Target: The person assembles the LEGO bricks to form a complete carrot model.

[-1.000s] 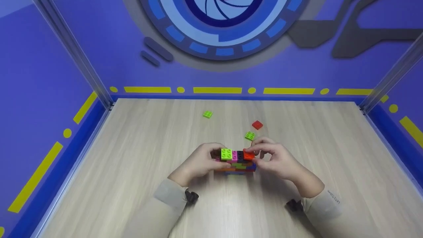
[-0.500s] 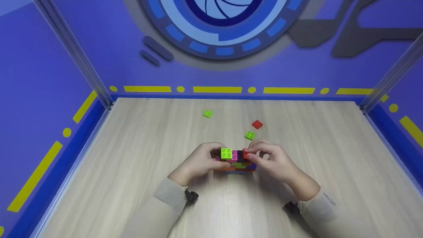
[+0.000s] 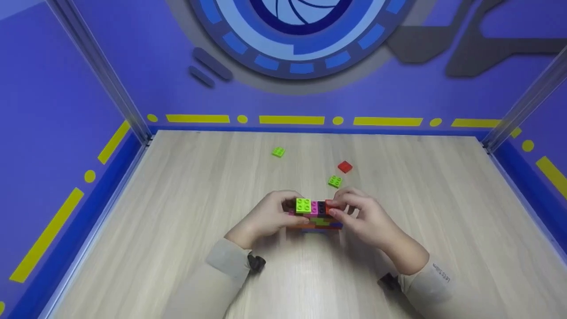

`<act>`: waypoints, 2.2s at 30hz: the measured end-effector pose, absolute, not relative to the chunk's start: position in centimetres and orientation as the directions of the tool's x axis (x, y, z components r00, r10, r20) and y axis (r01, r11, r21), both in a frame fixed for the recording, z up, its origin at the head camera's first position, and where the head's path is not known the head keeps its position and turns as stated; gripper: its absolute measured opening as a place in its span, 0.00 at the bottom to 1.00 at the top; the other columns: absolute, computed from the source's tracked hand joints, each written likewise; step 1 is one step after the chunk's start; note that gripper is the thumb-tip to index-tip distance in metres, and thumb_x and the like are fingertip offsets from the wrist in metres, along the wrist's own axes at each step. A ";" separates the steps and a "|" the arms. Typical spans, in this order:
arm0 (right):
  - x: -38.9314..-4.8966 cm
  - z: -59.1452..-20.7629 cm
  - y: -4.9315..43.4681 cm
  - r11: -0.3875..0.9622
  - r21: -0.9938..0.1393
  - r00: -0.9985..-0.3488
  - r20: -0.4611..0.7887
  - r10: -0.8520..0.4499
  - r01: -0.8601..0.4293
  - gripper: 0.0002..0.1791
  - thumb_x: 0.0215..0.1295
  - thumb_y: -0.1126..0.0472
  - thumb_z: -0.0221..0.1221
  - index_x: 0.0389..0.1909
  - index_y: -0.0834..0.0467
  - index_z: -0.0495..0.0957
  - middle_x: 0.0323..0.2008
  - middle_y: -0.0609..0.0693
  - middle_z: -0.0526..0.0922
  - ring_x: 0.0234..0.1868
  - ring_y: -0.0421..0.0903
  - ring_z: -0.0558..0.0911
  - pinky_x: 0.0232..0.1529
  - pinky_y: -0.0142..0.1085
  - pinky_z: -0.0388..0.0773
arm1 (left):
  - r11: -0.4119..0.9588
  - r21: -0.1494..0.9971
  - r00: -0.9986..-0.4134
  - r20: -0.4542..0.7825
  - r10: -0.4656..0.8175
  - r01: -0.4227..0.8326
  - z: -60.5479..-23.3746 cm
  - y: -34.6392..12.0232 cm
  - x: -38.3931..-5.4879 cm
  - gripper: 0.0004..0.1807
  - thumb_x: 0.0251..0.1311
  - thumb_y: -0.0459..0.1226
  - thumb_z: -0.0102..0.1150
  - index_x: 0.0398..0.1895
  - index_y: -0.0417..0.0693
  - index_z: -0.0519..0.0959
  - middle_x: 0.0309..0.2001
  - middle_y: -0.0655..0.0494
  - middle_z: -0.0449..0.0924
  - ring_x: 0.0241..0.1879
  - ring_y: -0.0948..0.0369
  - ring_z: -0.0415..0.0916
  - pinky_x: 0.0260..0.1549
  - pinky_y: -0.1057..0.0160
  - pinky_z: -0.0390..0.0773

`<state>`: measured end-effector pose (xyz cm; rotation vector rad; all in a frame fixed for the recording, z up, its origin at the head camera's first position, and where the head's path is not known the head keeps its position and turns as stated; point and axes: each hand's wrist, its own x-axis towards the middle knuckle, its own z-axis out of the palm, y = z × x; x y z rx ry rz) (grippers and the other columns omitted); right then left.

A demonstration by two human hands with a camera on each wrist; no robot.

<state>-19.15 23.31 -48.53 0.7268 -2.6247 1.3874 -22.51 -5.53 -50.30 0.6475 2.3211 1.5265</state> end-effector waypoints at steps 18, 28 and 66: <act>-20.7 -50.6 24.4 0.310 -0.937 -0.908 0.018 -0.418 -0.161 0.34 0.73 0.60 0.75 0.76 0.60 0.76 0.68 0.60 0.83 0.65 0.54 0.81 0.69 0.36 0.81 | 0.339 0.924 -0.862 -0.023 0.506 0.174 -50.3 -5.4 -22.5 0.17 0.65 0.41 0.84 0.55 0.58 0.91 0.52 0.59 0.92 0.50 0.61 0.85 0.58 0.56 0.85; -21.0 -51.2 24.6 0.317 -0.941 -0.901 -0.035 -0.432 -0.116 0.25 0.72 0.61 0.76 0.67 0.57 0.85 0.65 0.55 0.88 0.70 0.55 0.81 0.73 0.46 0.80 | 0.336 0.925 -0.854 -0.025 0.520 0.178 -50.3 -5.5 -22.8 0.17 0.65 0.40 0.83 0.55 0.61 0.91 0.52 0.61 0.91 0.51 0.60 0.84 0.59 0.55 0.85; -21.1 -51.0 24.2 0.311 -0.946 -0.907 -0.048 -0.418 -0.093 0.27 0.66 0.65 0.78 0.66 0.59 0.87 0.64 0.61 0.89 0.64 0.52 0.82 0.68 0.48 0.84 | 0.202 0.929 -0.950 -0.291 -0.115 -0.309 -51.5 -5.6 -38.9 0.33 0.79 0.28 0.61 0.85 0.41 0.69 0.83 0.44 0.70 0.74 0.52 0.77 0.70 0.57 0.83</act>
